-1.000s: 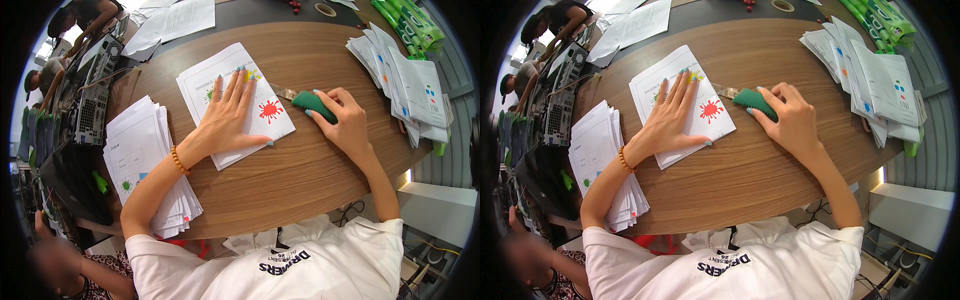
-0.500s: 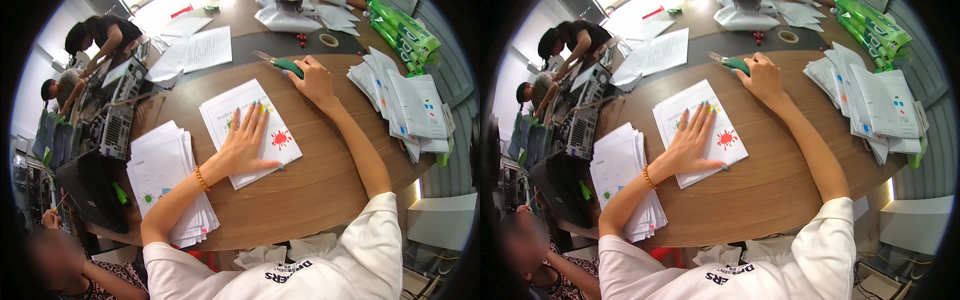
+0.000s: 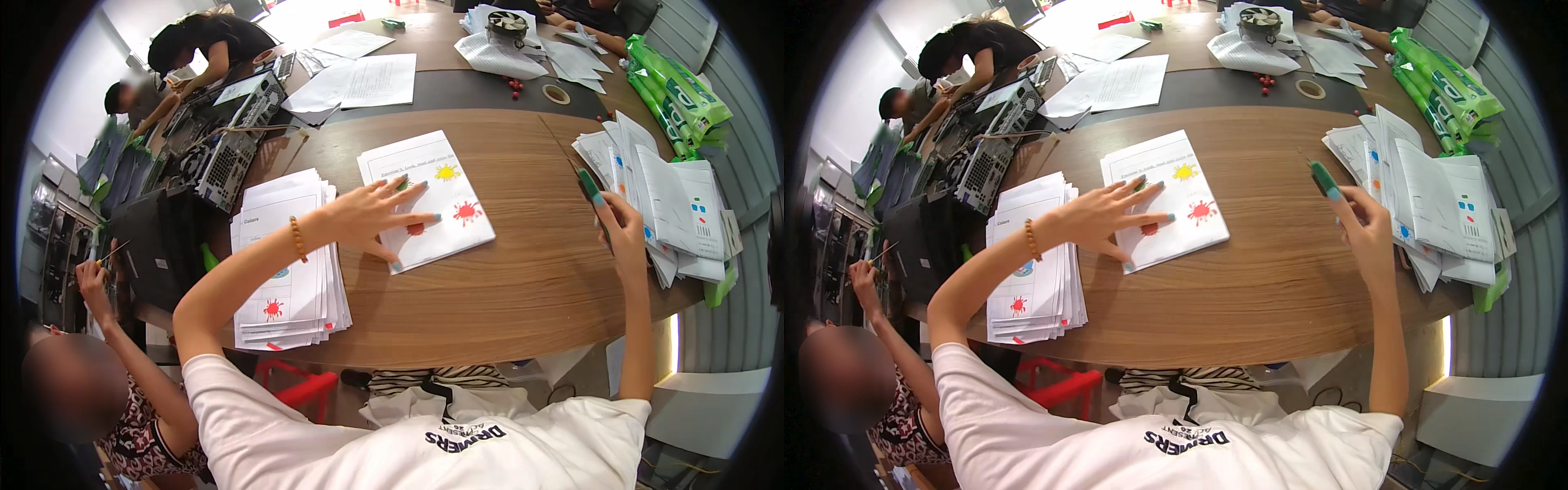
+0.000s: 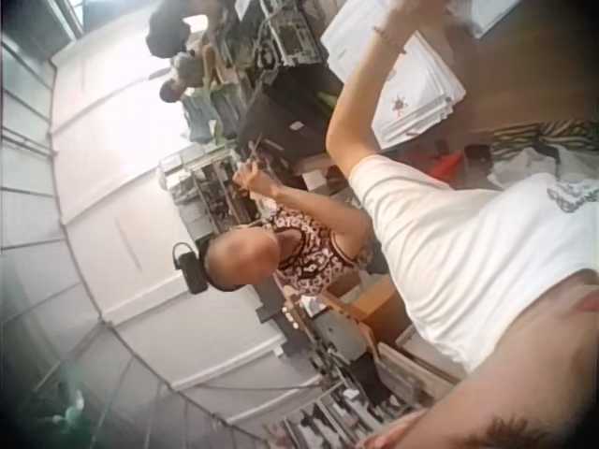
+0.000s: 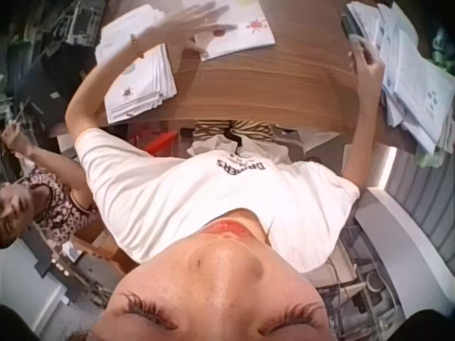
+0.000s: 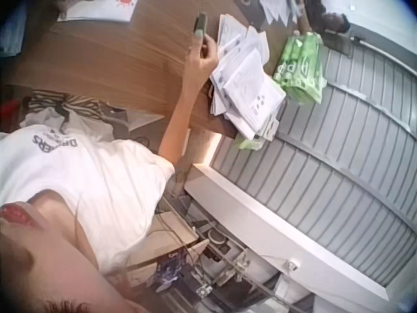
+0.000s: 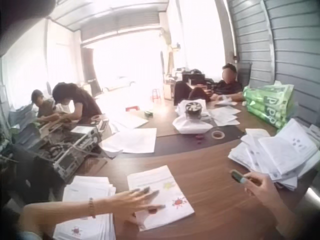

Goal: The person folds printed sheets of paper, cuts through the folds using a utility knife, and separates the cut pages into stacks.

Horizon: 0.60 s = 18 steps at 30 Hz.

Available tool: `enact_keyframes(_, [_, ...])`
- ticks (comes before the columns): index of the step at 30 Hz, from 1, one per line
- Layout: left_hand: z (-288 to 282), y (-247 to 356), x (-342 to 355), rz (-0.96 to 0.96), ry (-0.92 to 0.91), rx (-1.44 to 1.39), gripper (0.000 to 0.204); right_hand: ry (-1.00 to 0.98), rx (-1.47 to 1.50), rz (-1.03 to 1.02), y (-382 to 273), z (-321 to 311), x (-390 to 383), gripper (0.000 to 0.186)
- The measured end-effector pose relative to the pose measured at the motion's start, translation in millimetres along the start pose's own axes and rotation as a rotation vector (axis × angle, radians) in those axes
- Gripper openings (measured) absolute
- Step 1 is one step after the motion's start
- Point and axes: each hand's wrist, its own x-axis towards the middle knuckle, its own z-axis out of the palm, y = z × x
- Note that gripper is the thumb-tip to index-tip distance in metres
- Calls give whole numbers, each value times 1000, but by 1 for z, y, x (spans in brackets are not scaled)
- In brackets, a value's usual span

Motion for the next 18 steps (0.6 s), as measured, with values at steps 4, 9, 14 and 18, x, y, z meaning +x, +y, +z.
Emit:
enact_keyframes(4, [-2, 14, 0, -93, -126, 75, 107, 19, -24, -9, 6, -10, -25, 23])
enact_keyframes(9, [-11, 11, 17, -38, -319, 67, 112, -51, 23, 1, 14, -17, -50, 21])
enact_keyframes(14, [17, 51, 62, -578, -70, 114, 113, -15, -180, -85, 14, 3, -58, 24])
enact_keyframes(18, [13, 45, 95, -610, -36, 231, 98, 42, -251, -172, 19, 19, -60, 26])
